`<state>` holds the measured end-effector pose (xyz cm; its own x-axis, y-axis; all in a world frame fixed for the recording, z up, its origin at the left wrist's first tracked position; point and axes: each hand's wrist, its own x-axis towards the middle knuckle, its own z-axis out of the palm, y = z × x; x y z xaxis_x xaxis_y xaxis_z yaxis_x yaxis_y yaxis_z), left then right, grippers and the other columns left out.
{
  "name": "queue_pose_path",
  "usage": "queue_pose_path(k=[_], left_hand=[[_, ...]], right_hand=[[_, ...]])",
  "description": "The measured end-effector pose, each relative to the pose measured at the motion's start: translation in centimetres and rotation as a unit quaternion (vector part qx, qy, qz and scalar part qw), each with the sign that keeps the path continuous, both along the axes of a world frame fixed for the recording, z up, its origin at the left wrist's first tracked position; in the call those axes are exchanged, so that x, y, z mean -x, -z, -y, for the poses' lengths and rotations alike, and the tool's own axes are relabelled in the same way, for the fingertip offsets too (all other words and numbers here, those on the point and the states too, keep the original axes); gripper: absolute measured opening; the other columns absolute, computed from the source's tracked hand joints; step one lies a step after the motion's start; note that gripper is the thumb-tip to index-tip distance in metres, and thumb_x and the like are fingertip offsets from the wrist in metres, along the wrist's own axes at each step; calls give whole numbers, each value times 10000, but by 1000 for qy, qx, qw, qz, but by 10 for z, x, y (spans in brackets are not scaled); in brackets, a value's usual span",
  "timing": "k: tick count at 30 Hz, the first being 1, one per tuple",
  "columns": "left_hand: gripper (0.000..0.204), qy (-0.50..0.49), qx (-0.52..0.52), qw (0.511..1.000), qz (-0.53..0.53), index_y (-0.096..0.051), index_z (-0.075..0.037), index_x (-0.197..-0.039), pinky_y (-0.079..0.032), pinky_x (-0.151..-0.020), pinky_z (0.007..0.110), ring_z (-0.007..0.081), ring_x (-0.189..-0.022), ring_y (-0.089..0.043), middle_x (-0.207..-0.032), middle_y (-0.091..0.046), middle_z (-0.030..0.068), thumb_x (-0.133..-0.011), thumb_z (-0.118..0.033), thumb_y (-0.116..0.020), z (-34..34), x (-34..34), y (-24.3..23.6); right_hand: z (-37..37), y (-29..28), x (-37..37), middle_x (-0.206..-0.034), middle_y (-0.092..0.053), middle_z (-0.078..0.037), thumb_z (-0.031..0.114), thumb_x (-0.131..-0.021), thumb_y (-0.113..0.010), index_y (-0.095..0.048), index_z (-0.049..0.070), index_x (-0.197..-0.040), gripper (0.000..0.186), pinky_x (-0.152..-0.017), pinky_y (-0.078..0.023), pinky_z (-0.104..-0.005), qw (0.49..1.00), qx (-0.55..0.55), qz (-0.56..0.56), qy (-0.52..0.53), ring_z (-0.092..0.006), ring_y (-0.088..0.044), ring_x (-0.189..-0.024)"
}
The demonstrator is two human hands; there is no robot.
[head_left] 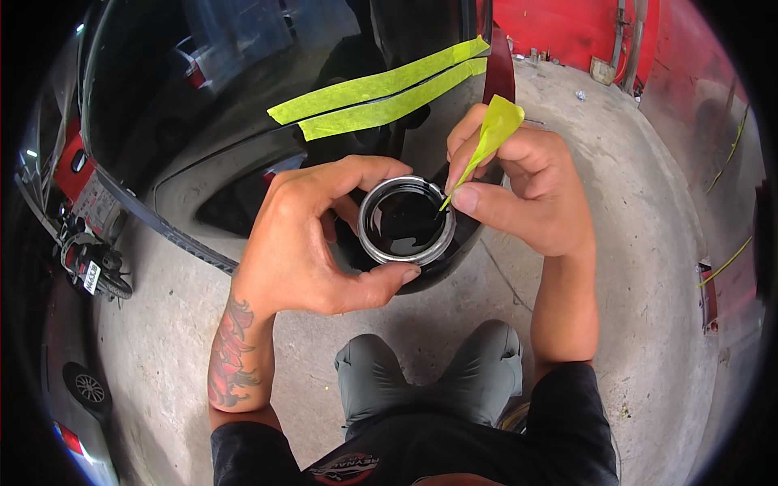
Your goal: The person peels masking tape from a small container and uses a small spreader to mix black paint within it. Then, standing at the rear of a vehicle, they use the spreader to apply the paint into a narrow gap on the car's body panels.
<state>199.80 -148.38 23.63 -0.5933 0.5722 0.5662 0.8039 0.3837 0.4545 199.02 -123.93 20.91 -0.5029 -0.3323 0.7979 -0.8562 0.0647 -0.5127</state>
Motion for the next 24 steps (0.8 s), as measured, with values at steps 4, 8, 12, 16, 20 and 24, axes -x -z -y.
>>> queue_pose_path(k=[4, 8, 12, 16, 20, 24], left_hand=[[723, -12, 4, 1000, 18, -695, -41, -1145, -457, -578, 213, 116, -686, -672, -898, -729, 25, -475, -282, -822, 1, -1, -1], [728, -9, 3, 1000, 9, -695, -41, -1150, -458, -580, 213, 116, -687, -672, -906, -728, 24, -475, -283, -821, 1, 0, -1], [730, 0, 4, 1000, -7, -694, -42, -1154, -458, -581, 214, 115, -689, -671, -912, -728, 24, -478, -285, -821, 0, 1, -1], [734, -9, 13, 1000, 2, -694, -41, -1157, -459, -580, 213, 113, -689, -672, -920, -730, 22, -478, -287, -821, 2, 0, -1], [735, -15, 18, 1000, 10, -693, -38, -1159, -457, -576, 211, 113, -692, -674, -928, -733, 25, -477, -282, -821, 2, -1, -2], [623, 17, -4, 1000, -6, -698, -30, -1103, -441, -503, 227, 120, -618, -655, -870, -719, 43, -523, -191, -858, 1, 4, 0]], right_hand=[[-2, 2, 2, -895, -659, -3, 95, -813, -768, -697, 60, -873, 99, -658, -407, -252, 1000, 17, -12, -5, -100, -576, -784], [-4, 1, 2, -902, -674, -2, 96, -812, -768, -699, 64, -873, 98, -669, -412, -254, 1000, 19, -5, -4, -102, -588, -804], [-7, 0, 2, -893, -675, 5, 95, -821, -764, -701, 64, -882, 94, -674, -415, -249, 1000, 11, -11, 6, -98, -588, -806], [1, 2, 5, -878, -670, 22, 91, -851, -757, -700, 51, -893, 81, -656, -396, -212, 994, 105, 20, 10, -58, -566, -775], [12, -1, 23, -895, -672, 7, 85, -912, -723, -683, 12, -951, 92, -722, -453, -205, 969, 244, 17, 25, -40, -584, -810], [16, 2, 48, -913, -688, -10, 107, -930, -716, -684, 5, -989, 123, -765, -477, -217, 952, 302, 28, 39, -51, -600, -825]])
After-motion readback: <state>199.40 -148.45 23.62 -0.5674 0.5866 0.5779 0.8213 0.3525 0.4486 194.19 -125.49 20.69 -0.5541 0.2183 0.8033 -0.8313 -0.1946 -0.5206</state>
